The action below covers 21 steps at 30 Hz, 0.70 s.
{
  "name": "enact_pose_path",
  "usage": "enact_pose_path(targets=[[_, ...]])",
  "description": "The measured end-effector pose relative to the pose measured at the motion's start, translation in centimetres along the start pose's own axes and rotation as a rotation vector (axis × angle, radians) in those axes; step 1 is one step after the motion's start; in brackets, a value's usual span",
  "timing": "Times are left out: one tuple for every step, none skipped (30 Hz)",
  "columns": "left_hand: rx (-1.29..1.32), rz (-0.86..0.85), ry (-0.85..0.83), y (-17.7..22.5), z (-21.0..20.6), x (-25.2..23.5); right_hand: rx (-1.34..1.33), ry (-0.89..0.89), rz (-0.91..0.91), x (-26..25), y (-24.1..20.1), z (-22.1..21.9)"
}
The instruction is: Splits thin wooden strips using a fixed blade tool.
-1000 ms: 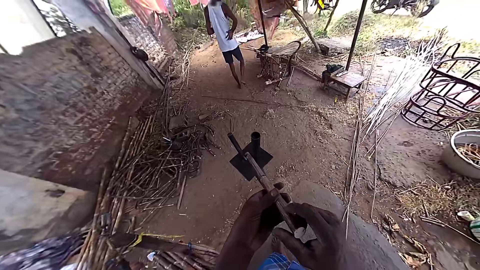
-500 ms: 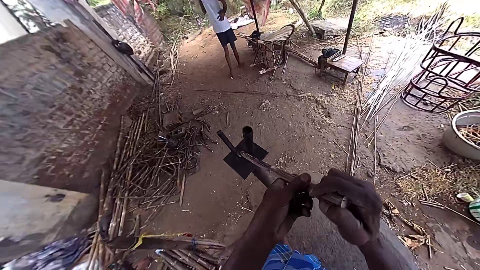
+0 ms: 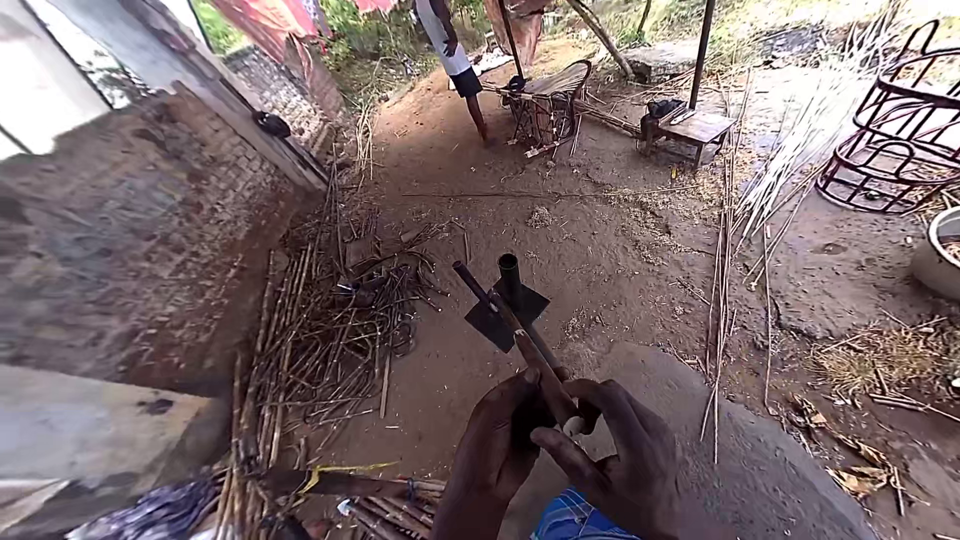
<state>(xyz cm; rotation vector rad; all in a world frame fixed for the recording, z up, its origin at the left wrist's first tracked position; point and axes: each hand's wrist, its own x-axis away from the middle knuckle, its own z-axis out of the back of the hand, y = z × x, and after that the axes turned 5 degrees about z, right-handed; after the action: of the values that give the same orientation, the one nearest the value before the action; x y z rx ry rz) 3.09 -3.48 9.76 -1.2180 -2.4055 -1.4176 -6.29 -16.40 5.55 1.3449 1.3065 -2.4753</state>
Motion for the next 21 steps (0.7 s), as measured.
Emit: enact_pose_path(targets=[[0.02,-0.006,-0.01,-0.1,0.4,0.2,0.002,0.007,-0.014,0.5,-0.2,-0.5],[0.034,-0.012,-0.014,-0.2,0.4,0.3,0.012,0.007,-0.017,0.6,-0.3,-0.8],[0.049,-0.016,-0.024,-0.2,0.3,0.3,0.023,0.0,-0.015,0.6,-0.4,-0.9],[0.071,-0.022,-0.026,-0.2,0.1,0.2,0.04,0.002,-0.013,0.6,-0.4,-0.9],[0.092,-0.024,-0.035,-0.3,0.0,0.1,0.066,0.0,-0.013,0.5,-0.4,-0.8],[0.112,-0.023,-0.044,-0.3,-0.1,0.0,0.093,-0.006,-0.012,0.4,-0.3,-0.7],[0.119,-0.018,-0.047,-0.3,-0.3,-0.1,0.119,-0.012,-0.009,0.4,-0.2,-0.6],[0.104,-0.007,-0.045,-0.2,-0.5,-0.3,0.147,-0.01,-0.008,0.3,-0.1,-0.5],[0.066,0.009,-0.031,-0.1,-0.8,-0.4,0.175,0.003,-0.01,0.2,-0.1,-0.3],[0.01,0.029,-0.004,0.1,-1.4,-0.5,0.204,0.021,-0.017,-0.1,0.0,0.1],[-0.062,0.056,0.009,0.3,-2.2,-0.8,0.234,0.037,-0.029,-0.6,0.1,0.6],[-0.124,0.084,-0.015,0.5,-3.1,-1.1,0.257,0.04,-0.05,-1.3,0.2,1.2],[-0.165,0.105,-0.058,0.6,-4.0,-1.5,0.269,0.028,-0.084,-2.1,0.3,2.0],[-0.195,0.115,-0.097,0.8,-5.1,-1.9,0.274,0.003,-0.126,-3.1,0.5,2.7],[-0.228,0.117,-0.126,1.0,-6.3,-2.4,0.268,-0.031,-0.167,-4.1,0.8,3.5],[-0.257,0.111,-0.142,1.2,-7.4,-3.2,0.25,-0.065,-0.206,-5.3,1.4,4.2],[-0.269,0.092,-0.141,1.3,-8.6,-4.5,0.229,-0.078,-0.228,-6.5,2.4,4.8],[-0.255,0.07,-0.123,1.3,-10.0,-6.4,0.2,-0.087,-0.241,-8.0,3.8,5.5],[-0.248,0.037,-0.093,1.3,-11.5,-8.4,0.162,-0.097,-0.255,-9.6,5.7,6.1],[-0.234,0.005,-0.062,1.3,-13.3,-10.6,0.122,-0.103,-0.268,-11.5,7.8,6.8],[-0.216,-0.021,-0.024,1.3,-15.0,-12.4,0.078,-0.111,-0.287,-13.3,9.6,7.5]])
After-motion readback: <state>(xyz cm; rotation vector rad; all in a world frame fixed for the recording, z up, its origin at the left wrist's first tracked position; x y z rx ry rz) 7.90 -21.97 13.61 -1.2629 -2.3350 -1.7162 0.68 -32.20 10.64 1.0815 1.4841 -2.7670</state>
